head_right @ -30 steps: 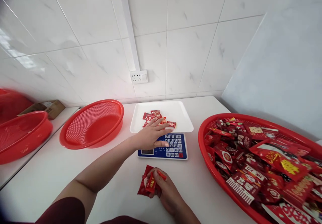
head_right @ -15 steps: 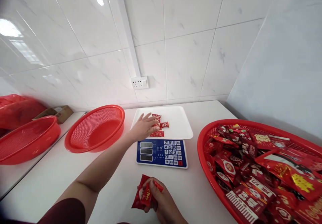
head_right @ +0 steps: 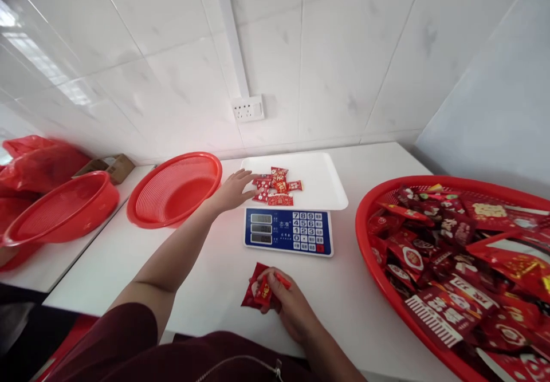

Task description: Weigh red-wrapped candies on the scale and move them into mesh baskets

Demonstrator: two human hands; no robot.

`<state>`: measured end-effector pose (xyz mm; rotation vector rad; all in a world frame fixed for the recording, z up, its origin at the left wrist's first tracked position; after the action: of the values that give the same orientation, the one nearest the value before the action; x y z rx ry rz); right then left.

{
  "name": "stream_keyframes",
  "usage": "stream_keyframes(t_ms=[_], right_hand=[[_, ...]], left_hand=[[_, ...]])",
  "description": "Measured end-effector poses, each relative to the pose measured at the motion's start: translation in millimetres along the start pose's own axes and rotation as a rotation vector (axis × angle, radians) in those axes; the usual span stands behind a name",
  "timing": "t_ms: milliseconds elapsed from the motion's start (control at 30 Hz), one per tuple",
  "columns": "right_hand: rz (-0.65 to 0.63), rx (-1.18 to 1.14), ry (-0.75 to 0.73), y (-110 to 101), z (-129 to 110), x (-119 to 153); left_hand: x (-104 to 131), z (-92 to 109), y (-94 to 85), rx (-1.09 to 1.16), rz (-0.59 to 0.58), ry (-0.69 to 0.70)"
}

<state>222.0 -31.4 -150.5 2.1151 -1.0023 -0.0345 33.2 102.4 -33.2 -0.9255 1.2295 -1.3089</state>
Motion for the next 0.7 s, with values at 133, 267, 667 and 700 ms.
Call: stream_keyframes(t_ms=[133,267,667,700], right_hand=[[0.022,0.007,0.003,-5.0,1.1,-0.4],[0.031,0.001,0.033,-5.3,1.9,-0.2],[0.199,-0.239,-0.016,-13.5,-2.9,-5.0],[0.199,-0.254,-0.012,-13.2,-2.5,-5.5]], left_hand=[[1.8,-1.6,-4.5,0.012,0.02,0.015],[7.4,2.9,-10.1,0.042,0.067,0.038],[92.2,60.0,22.0,0.448,0.088,0.012],[95.6,60.8,25.3,0.445,0.077,0.017]])
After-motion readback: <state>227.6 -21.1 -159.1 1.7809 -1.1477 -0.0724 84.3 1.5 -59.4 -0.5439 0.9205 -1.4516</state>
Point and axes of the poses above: each hand's wrist, its own x-axis away from the middle knuckle, its own y-axis out of the palm, z = x × y, the point moved 4 cm from there along -x, towards the middle knuckle, and after that the axes turned 2 degrees about z, right-handed, at the moved point
